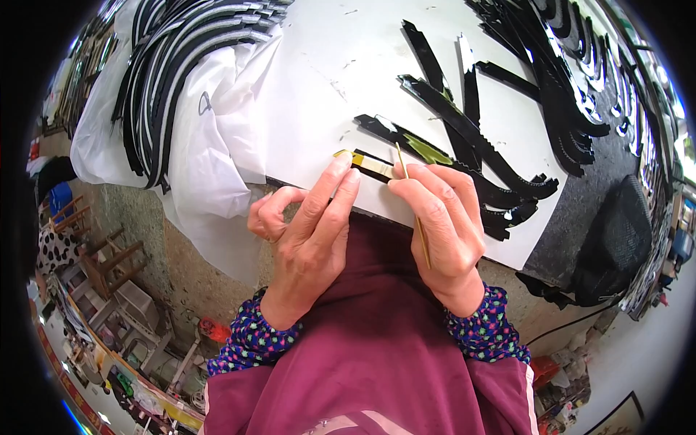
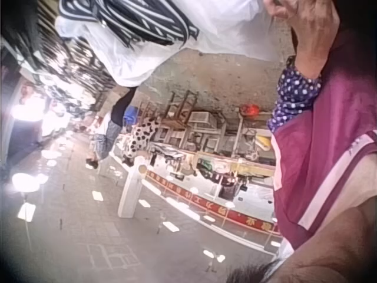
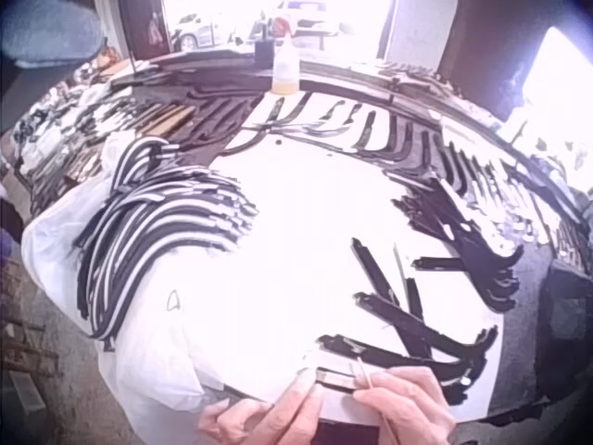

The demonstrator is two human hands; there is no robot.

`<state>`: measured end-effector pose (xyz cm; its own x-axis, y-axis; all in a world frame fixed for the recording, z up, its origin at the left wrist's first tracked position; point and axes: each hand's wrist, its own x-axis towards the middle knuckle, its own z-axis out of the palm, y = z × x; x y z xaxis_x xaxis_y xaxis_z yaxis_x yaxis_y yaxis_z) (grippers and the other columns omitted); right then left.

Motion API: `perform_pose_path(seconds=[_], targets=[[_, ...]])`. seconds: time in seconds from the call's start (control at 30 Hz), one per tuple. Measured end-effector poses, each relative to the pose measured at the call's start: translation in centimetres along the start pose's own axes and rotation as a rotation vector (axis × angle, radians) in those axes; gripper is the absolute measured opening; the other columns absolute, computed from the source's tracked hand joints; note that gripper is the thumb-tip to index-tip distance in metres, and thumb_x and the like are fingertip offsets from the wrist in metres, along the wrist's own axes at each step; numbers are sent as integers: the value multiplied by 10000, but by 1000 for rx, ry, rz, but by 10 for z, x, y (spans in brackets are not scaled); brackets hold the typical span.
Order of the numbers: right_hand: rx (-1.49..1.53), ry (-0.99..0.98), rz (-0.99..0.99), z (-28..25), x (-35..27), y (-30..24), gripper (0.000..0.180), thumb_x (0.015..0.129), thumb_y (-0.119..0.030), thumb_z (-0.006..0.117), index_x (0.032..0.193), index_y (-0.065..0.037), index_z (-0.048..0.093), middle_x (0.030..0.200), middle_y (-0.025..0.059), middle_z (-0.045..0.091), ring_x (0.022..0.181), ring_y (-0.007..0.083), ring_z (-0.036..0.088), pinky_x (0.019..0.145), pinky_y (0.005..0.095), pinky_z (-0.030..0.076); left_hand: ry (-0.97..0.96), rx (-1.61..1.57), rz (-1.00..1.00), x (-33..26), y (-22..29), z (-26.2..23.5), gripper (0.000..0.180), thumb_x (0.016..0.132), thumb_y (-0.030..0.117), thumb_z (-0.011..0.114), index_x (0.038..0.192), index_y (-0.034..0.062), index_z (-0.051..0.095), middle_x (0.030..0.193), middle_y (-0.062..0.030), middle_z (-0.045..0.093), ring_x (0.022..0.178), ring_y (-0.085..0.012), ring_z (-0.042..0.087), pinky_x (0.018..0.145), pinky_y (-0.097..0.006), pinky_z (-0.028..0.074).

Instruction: Applying glue to small black shoe components using a brush and a stencil.

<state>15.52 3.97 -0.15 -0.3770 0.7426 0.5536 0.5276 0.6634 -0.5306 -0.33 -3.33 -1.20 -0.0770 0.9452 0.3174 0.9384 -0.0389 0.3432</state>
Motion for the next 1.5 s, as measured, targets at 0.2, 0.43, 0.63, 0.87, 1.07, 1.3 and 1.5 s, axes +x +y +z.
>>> perform_pose_path(seconds=[0.2, 0.43, 0.63, 0.87, 1.07, 1.3, 1.5], targets=[[-28, -7, -13, 0, -1, 1, 347, 682, 159, 659, 1002, 32, 704, 978, 170, 727, 842, 336, 669, 742, 379, 567, 31, 18, 13, -1, -1, 4, 362, 870, 121, 593, 1182, 272, 696, 1359, 175, 607, 1014, -103, 439, 1027, -392, 220], [-20, -8, -31, 0, 0, 2, 327, 684, 149, 664, 985, 28, 706, 973, 169, 730, 837, 337, 665, 741, 379, 567, 43, 39, 29, -1, -1, 5, 352, 880, 127, 583, 1185, 265, 690, 1354, 160, 614, 1003, -98, 442, 1039, -396, 212], [-27, -14, -43, 0, 0, 3, 325, 691, 145, 665, 992, 28, 704, 976, 164, 730, 841, 338, 664, 748, 380, 565, 31, 27, 28, 0, -1, 3, 357, 884, 134, 586, 1199, 263, 693, 1352, 159, 616, 1004, -109, 442, 1034, -393, 216], [8, -10, -23, 0, 1, 0, 310, 706, 140, 706, 993, 23, 705, 984, 162, 723, 865, 334, 659, 750, 377, 558, 16, 32, 29, 1, -1, 3, 340, 898, 157, 591, 1208, 254, 692, 1352, 154, 617, 1010, -120, 445, 1026, -394, 228], [7, -6, -27, 0, 0, 1, 295, 716, 127, 723, 990, 18, 706, 976, 165, 722, 859, 335, 659, 748, 379, 557, 6, 5, 16, 0, -1, 2, 342, 917, 160, 587, 1224, 272, 685, 1364, 143, 610, 1019, -126, 440, 1025, -398, 233], [5, 2, -39, 1, 0, 1, 282, 723, 126, 723, 983, 20, 705, 968, 166, 721, 853, 337, 660, 747, 381, 556, -2, 40, 21, 1, 0, 0, 455, 897, 143, 617, 1297, 357, 660, 1369, 160, 575, 1046, -129, 425, 1021, -389, 249], [8, -8, -28, -1, 1, 1, 288, 729, 122, 732, 996, 16, 707, 968, 165, 721, 858, 336, 664, 752, 382, 557, -18, 60, 29, 1, 1, 0, 485, 875, 134, 632, 1308, 352, 658, 1384, 157, 554, 1047, -134, 423, 1012, -395, 255]])
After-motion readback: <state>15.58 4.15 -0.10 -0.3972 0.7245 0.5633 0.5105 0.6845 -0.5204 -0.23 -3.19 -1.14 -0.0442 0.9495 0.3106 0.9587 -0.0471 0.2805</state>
